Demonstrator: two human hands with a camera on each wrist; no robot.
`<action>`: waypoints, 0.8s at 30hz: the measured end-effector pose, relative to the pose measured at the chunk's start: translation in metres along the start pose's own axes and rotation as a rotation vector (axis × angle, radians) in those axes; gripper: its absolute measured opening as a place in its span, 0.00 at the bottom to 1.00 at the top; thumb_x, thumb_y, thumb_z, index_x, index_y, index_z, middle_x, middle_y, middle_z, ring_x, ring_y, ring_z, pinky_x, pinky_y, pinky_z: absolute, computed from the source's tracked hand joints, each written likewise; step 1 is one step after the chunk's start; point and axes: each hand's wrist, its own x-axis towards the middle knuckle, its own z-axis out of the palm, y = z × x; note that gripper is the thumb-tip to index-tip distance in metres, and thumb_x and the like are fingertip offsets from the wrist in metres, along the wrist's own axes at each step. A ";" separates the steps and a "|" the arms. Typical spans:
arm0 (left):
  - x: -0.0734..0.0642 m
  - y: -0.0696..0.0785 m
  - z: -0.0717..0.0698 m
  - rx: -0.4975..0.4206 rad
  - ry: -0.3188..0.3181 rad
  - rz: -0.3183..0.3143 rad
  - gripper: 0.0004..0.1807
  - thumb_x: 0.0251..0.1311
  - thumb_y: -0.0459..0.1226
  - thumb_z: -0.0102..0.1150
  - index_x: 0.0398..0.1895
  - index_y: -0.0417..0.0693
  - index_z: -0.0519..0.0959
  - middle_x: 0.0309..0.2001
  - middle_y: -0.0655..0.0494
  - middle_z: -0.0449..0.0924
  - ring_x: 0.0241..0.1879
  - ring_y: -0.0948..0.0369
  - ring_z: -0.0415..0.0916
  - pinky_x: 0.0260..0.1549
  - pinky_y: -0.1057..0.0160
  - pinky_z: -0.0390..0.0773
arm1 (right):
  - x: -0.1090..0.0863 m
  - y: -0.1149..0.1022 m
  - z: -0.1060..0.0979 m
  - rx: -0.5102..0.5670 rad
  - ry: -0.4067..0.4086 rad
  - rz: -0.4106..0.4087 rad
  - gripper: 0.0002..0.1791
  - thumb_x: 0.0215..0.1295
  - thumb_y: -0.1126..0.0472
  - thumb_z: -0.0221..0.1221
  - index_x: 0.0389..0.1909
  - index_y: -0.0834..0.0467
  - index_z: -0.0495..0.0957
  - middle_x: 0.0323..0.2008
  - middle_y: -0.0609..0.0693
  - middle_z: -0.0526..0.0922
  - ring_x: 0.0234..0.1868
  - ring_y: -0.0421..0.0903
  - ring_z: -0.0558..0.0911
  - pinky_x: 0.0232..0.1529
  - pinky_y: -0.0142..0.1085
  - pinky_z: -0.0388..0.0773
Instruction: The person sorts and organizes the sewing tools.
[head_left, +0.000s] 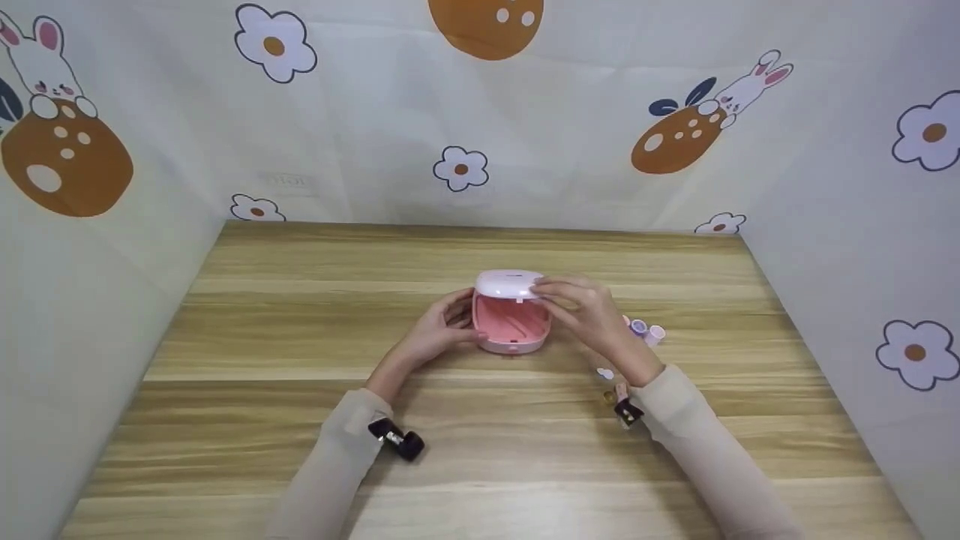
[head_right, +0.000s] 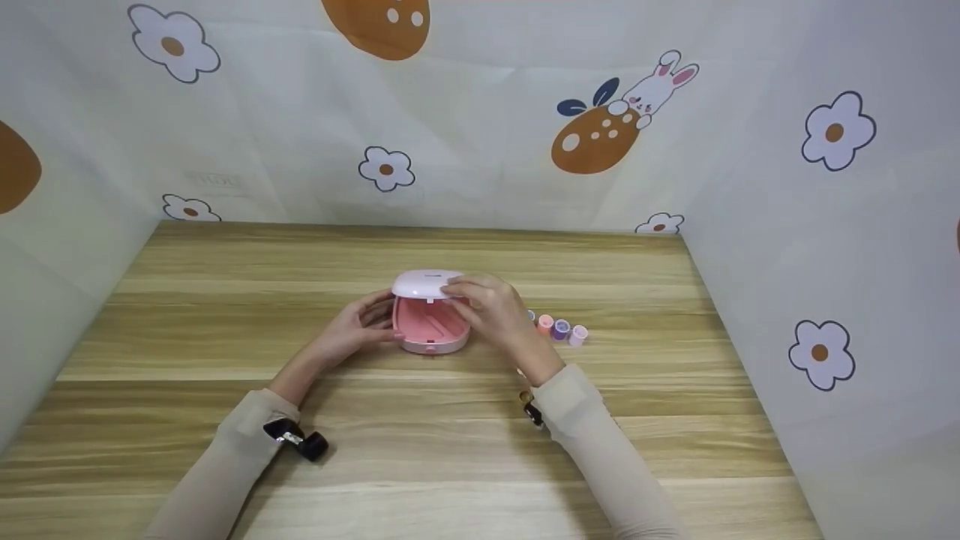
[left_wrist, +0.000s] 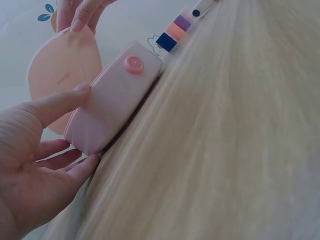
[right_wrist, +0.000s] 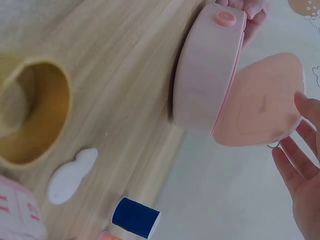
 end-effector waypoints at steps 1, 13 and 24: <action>0.000 0.000 0.000 0.001 0.001 -0.001 0.51 0.55 0.22 0.71 0.80 0.27 0.54 0.79 0.29 0.58 0.79 0.39 0.59 0.78 0.52 0.64 | 0.001 0.000 0.000 -0.008 0.005 -0.003 0.14 0.55 0.74 0.74 0.43 0.64 0.90 0.45 0.60 0.91 0.47 0.59 0.90 0.54 0.46 0.88; -0.001 0.005 0.000 0.028 -0.014 -0.003 0.50 0.56 0.22 0.70 0.80 0.26 0.54 0.78 0.28 0.59 0.77 0.36 0.61 0.77 0.50 0.67 | 0.017 0.003 -0.004 -0.089 0.077 -0.018 0.10 0.54 0.73 0.76 0.38 0.64 0.91 0.39 0.59 0.92 0.41 0.57 0.91 0.47 0.46 0.90; 0.001 0.008 0.001 0.095 -0.018 0.007 0.48 0.58 0.23 0.70 0.78 0.24 0.54 0.76 0.24 0.60 0.76 0.35 0.61 0.76 0.48 0.67 | 0.030 0.010 -0.006 -0.147 0.079 0.011 0.08 0.56 0.72 0.75 0.38 0.65 0.91 0.38 0.60 0.92 0.40 0.57 0.91 0.45 0.47 0.91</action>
